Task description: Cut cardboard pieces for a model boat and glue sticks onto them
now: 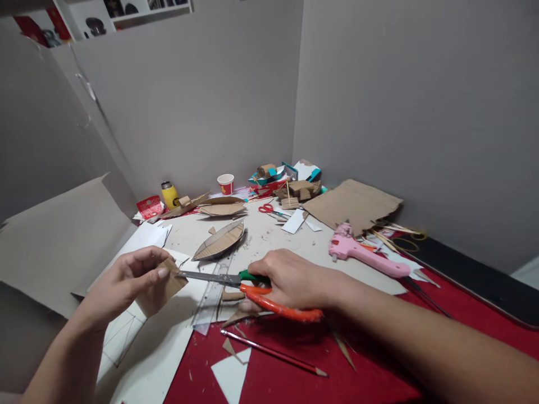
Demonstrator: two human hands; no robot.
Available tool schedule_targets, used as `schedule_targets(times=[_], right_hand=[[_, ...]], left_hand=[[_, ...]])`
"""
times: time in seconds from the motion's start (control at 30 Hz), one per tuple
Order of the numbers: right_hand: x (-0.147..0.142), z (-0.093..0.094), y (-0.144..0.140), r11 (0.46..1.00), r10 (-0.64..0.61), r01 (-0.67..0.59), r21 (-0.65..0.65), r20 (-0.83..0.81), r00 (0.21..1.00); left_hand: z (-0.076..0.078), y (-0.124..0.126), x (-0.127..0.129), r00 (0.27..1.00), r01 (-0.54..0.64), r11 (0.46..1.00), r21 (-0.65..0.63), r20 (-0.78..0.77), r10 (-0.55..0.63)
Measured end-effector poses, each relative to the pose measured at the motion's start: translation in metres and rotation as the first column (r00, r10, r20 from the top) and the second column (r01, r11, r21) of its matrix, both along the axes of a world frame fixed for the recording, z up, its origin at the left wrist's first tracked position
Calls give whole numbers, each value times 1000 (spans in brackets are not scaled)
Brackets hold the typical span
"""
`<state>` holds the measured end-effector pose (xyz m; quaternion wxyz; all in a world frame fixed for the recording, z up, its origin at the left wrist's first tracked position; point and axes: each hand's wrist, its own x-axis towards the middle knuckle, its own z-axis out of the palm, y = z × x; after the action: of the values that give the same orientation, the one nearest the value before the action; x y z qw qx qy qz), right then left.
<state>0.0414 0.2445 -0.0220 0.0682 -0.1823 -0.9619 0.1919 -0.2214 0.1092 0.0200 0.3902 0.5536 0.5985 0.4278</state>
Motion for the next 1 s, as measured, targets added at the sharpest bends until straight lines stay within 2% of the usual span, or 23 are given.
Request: schedule_targets(times=[0.17, 0.3, 0.37, 0.57, 0.8, 1.0], right_hand=[[0, -1, -1, 1000, -19, 19, -17, 0, 1000], [0, 0, 0, 974, 72, -56, -220, 66, 995], [0, 1, 0, 959, 104, -74, -274, 98, 990], [-1, 0, -3, 963, 127, -90, -253, 135, 983], [-2, -2, -7, 977, 75, -41, -209, 160, 984], [-3, -2, -13, 989, 76, -56, -135, 151, 986]], left_hand=[[2, -3, -2, 997, 54, 998, -34, -48, -56], [3, -6, -5, 993, 108, 989, -97, -32, -112], [4, -7, -6, 990, 123, 985, -117, -53, -130], [5, -7, -4, 980, 160, 966, -203, -87, -180], [2, -4, -6, 981, 137, 969, -205, -105, -161], [3, -5, -5, 967, 193, 964, -182, -132, -219]])
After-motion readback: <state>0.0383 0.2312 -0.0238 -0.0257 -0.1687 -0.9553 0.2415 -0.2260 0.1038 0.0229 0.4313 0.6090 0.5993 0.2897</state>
